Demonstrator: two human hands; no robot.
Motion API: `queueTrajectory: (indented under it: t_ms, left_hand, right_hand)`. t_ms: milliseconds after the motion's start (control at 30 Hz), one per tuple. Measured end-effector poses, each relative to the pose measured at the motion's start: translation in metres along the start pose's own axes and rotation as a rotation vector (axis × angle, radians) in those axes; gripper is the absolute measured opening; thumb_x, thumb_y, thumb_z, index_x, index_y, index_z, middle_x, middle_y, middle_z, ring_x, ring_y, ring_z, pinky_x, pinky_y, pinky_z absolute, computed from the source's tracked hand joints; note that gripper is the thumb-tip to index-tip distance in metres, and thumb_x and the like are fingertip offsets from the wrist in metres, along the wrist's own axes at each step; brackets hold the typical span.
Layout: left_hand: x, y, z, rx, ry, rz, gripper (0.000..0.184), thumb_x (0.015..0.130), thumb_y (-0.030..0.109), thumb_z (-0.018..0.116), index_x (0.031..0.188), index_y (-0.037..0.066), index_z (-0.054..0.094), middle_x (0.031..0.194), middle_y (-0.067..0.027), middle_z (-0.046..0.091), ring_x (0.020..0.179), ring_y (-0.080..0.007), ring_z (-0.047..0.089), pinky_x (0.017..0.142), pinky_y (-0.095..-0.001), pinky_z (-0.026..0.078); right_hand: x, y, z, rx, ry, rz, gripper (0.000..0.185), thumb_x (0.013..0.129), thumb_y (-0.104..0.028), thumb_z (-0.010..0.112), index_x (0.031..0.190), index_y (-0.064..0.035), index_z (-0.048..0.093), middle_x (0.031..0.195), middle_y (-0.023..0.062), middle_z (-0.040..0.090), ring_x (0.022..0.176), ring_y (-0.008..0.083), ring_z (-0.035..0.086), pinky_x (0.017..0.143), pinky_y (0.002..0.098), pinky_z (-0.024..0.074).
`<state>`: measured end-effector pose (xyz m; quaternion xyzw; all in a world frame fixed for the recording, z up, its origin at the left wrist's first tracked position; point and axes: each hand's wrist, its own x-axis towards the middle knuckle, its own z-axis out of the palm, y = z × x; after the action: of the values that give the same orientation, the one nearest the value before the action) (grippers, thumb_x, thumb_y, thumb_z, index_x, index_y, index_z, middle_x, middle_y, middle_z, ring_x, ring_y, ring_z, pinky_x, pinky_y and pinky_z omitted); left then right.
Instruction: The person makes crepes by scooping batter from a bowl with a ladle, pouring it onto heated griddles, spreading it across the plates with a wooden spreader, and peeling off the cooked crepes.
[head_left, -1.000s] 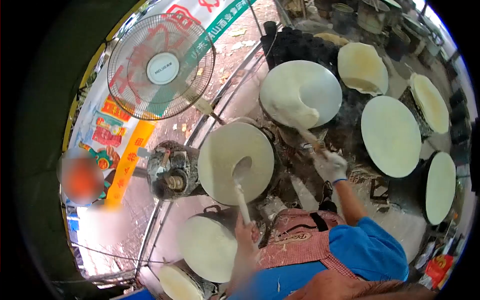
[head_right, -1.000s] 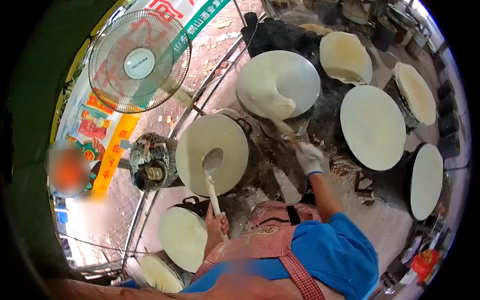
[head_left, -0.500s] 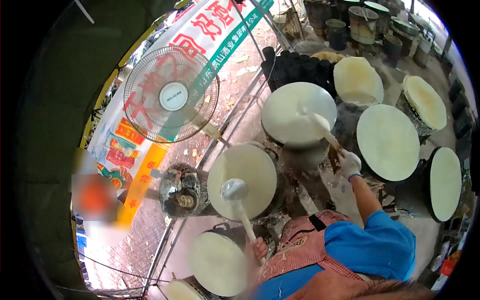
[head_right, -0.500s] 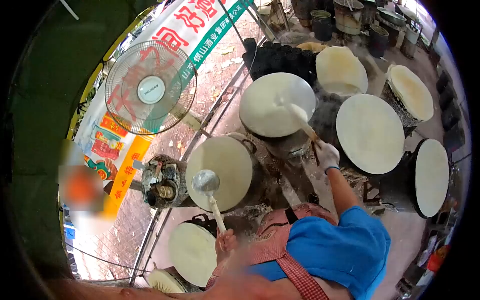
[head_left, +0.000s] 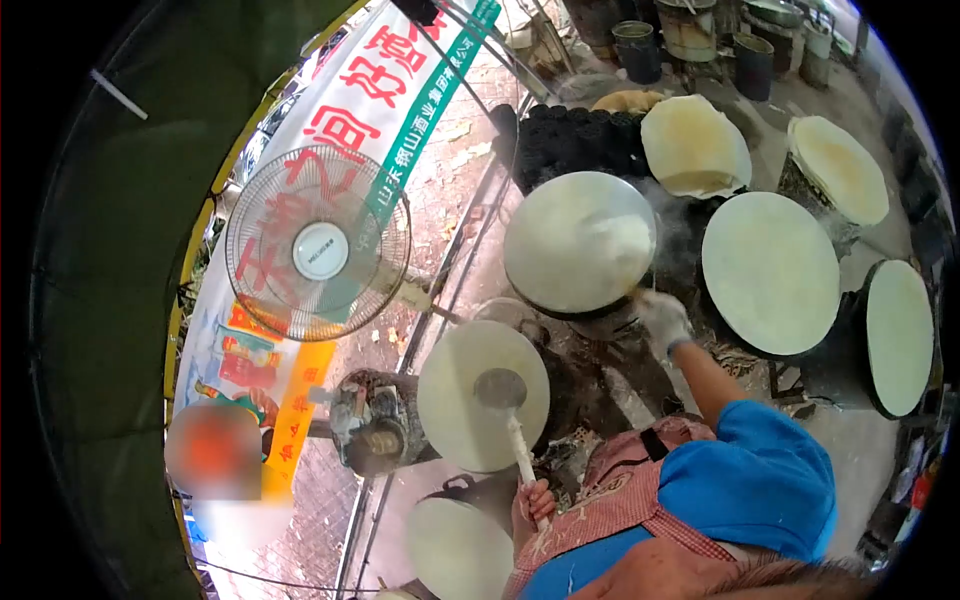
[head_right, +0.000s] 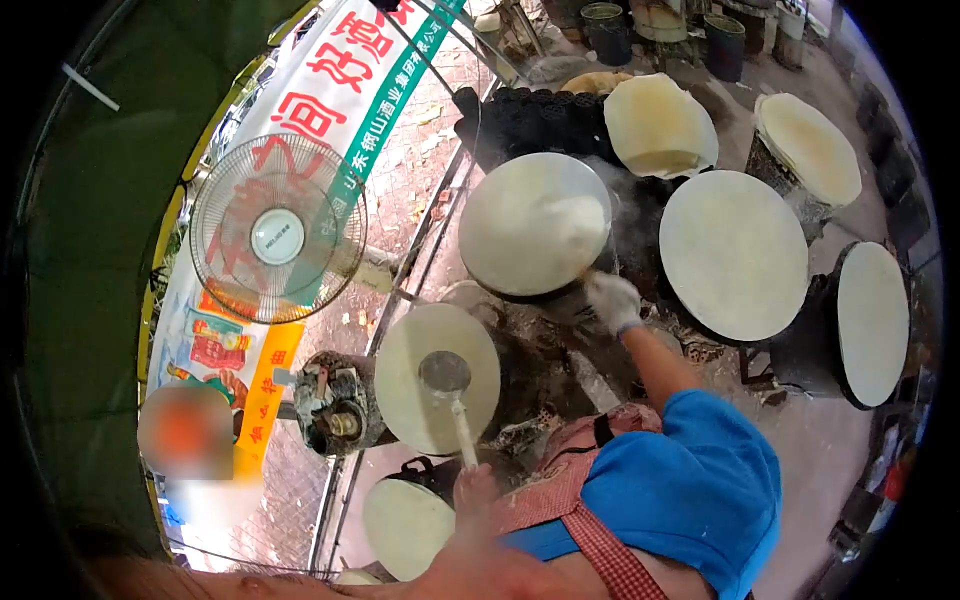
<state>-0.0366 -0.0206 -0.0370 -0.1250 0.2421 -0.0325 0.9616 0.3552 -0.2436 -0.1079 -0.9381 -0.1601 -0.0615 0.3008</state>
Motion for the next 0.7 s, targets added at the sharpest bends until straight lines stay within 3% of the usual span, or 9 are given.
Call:
queueTrajectory:
  t_ms: [33,100,200,267,400,500,600,633,700]
  left_hand:
    - [0.008,0.009,-0.020,-0.257,0.067,0.015,0.028,0.097,0.026,0.046,0.072,0.011,0.043,0.057,0.0004,0.036,0.046,-0.0112,0.037,0.045,-0.0250,0.037]
    - [0.015,0.019,0.003,0.527,0.122,-0.019,0.035,0.098,0.033,0.042,0.069,0.012,0.040,0.052,0.0009,0.035,0.043,-0.0117,0.034,0.041,-0.0264,0.030]
    - [0.022,-0.012,0.074,0.801,0.516,0.030,0.043,0.099,0.039,0.037,0.065,0.013,0.037,0.050,0.0022,0.030,0.041,-0.0109,0.029,0.040,-0.0259,0.024]
    - [0.035,0.006,0.051,0.770,0.447,0.021,0.042,0.099,0.038,0.037,0.065,0.013,0.037,0.051,0.0032,0.027,0.041,-0.0096,0.029,0.040,-0.0250,0.024]
    - [0.055,-0.050,0.113,0.786,0.507,0.161,0.040,0.099,0.036,0.038,0.065,0.015,0.035,0.053,0.0047,0.023,0.042,-0.0074,0.026,0.039,-0.0240,0.024]
    - [0.102,-0.038,0.125,0.887,0.414,0.176,0.036,0.099,0.034,0.039,0.069,0.013,0.036,0.054,0.0049,0.024,0.042,-0.0070,0.026,0.039,-0.0235,0.024]
    - [0.087,-0.033,0.082,0.903,0.430,0.141,0.030,0.099,0.031,0.039,0.075,0.012,0.037,0.054,0.0048,0.025,0.042,-0.0067,0.026,0.038,-0.0232,0.024]
    - [0.080,-0.016,0.038,0.855,0.403,0.090,0.028,0.098,0.029,0.040,0.077,0.012,0.036,0.055,0.0045,0.025,0.042,-0.0068,0.026,0.038,-0.0233,0.024]
    - [0.059,0.035,-0.085,0.825,0.300,-0.047,0.023,0.098,0.027,0.040,0.082,0.011,0.036,0.055,0.0039,0.026,0.041,-0.0070,0.027,0.038,-0.0235,0.025]
  right_hand:
    - [-0.018,-0.026,-0.019,-0.209,-0.014,-0.169,0.015,0.083,-0.020,0.053,0.078,-0.0106,0.063,0.068,0.0143,0.062,0.066,0.0305,0.062,0.064,0.0419,0.0512]
    - [-0.054,0.012,-0.007,-0.079,-0.093,-0.112,0.021,0.085,-0.028,0.053,0.093,-0.0142,0.066,0.075,0.0153,0.064,0.071,0.0337,0.061,0.068,0.0431,0.0501]
    - [-0.008,0.056,-0.028,0.116,-0.017,0.181,0.024,0.087,-0.032,0.052,0.100,-0.0166,0.066,0.079,0.0136,0.065,0.075,0.0356,0.061,0.071,0.0452,0.0489]
    - [0.047,0.031,-0.032,0.246,0.028,0.353,0.033,0.086,-0.037,0.054,0.105,-0.0139,0.066,0.089,0.0157,0.066,0.081,0.0343,0.062,0.073,0.0439,0.0494]
    - [0.003,0.011,-0.044,-0.083,-0.035,-0.029,0.025,0.085,-0.031,0.055,0.104,-0.0180,0.066,0.096,0.0159,0.065,0.084,0.0305,0.063,0.073,0.0430,0.0496]
    - [-0.019,0.079,-0.006,0.247,-0.034,0.122,0.026,0.087,-0.024,0.056,0.109,-0.0127,0.064,0.104,0.0169,0.064,0.090,0.0326,0.062,0.076,0.0410,0.0485]
    - [0.100,0.040,-0.039,0.467,-0.003,0.261,0.040,0.090,-0.039,0.048,0.108,-0.0066,0.063,0.100,0.0206,0.063,0.092,0.0382,0.059,0.077,0.0435,0.0459]
    - [0.147,0.062,0.001,0.230,-0.032,0.291,0.048,0.087,-0.047,0.048,0.104,-0.0046,0.064,0.099,0.0222,0.062,0.092,0.0383,0.059,0.077,0.0443,0.0455]
    - [0.189,0.045,-0.019,0.413,0.026,0.403,0.042,0.081,-0.043,0.055,0.092,-0.0046,0.068,0.092,0.0199,0.065,0.085,0.0372,0.062,0.073,0.0407,0.0477]
